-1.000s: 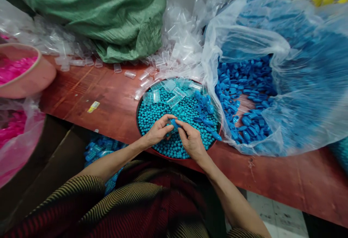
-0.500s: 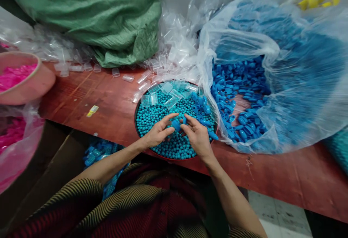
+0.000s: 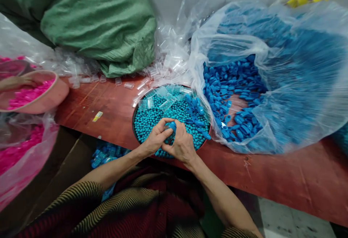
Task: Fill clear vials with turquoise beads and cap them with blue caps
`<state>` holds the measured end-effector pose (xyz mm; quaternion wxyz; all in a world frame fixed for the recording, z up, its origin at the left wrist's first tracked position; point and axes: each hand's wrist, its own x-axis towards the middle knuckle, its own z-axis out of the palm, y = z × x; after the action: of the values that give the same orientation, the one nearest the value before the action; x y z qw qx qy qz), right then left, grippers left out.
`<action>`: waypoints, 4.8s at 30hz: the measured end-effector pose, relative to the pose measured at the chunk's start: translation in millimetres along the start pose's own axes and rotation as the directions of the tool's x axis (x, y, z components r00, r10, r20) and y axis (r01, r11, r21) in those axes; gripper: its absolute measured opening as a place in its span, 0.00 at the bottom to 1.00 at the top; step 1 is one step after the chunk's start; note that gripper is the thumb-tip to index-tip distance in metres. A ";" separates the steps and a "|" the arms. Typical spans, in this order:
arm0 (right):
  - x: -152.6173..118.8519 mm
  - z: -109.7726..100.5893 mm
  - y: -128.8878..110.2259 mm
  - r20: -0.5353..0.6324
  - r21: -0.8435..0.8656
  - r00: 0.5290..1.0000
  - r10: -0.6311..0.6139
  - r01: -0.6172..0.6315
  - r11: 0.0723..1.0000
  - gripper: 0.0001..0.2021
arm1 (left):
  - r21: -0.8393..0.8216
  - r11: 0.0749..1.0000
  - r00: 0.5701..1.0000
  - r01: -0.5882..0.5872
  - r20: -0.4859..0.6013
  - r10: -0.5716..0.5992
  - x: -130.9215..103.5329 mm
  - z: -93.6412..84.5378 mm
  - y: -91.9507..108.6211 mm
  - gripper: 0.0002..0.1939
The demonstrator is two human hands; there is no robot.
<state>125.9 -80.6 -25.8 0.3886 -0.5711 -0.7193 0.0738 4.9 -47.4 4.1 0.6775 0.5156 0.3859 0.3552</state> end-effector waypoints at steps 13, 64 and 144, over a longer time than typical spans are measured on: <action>-15.4 -2.3 3.1 0.082 -0.022 0.995 0.049 -0.047 0.999 0.37 | 0.215 0.976 0.990 0.028 -0.144 0.003 -2.3 26.0 2.7 0.11; 44.9 -9.3 48.9 0.286 -0.149 0.958 0.033 0.011 0.989 0.16 | 0.587 0.804 0.995 -0.094 0.047 0.082 45.4 -43.6 -21.7 0.07; 14.7 0.6 -3.6 0.314 -0.151 0.949 -0.017 0.067 0.986 0.28 | 0.679 0.734 0.956 -0.028 -0.197 0.219 -13.4 -89.1 13.2 0.15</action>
<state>122.1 -68.7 -17.3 0.2244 -0.5661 -0.7872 0.0968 -81.4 -18.5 3.9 0.3644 0.6966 0.5387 0.3028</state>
